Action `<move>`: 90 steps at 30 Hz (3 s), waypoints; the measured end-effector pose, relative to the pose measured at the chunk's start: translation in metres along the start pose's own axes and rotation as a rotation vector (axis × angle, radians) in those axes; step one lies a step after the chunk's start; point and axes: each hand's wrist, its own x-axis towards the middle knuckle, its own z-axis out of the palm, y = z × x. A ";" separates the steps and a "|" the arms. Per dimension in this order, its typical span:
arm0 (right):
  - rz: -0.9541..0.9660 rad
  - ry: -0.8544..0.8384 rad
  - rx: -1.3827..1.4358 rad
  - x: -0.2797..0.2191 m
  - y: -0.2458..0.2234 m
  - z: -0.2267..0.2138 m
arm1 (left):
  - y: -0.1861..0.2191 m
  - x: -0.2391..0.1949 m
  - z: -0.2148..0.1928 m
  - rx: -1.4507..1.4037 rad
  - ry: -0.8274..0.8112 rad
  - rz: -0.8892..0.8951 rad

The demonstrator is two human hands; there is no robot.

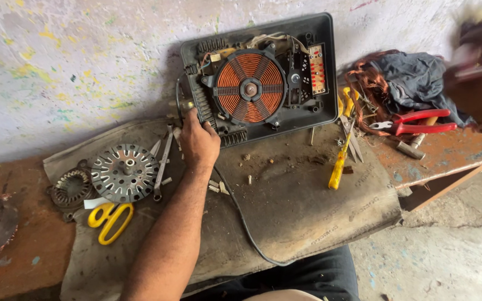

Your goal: The person cleans the interior of a disassembled induction cooktop by brushing away dust and using a screwdriver to dislodge debris, then wipes the internal components with a cloth.

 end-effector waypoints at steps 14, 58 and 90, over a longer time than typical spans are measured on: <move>0.000 0.251 0.514 0.057 -0.156 0.104 | -0.003 -0.001 0.002 -0.055 -0.015 -0.011; 0.492 -0.105 0.679 0.102 -0.221 0.087 | -0.003 0.001 0.001 -0.046 0.027 0.016; -0.019 -0.859 -0.070 0.110 -0.264 0.069 | -0.001 0.001 -0.001 -0.090 -0.079 -0.075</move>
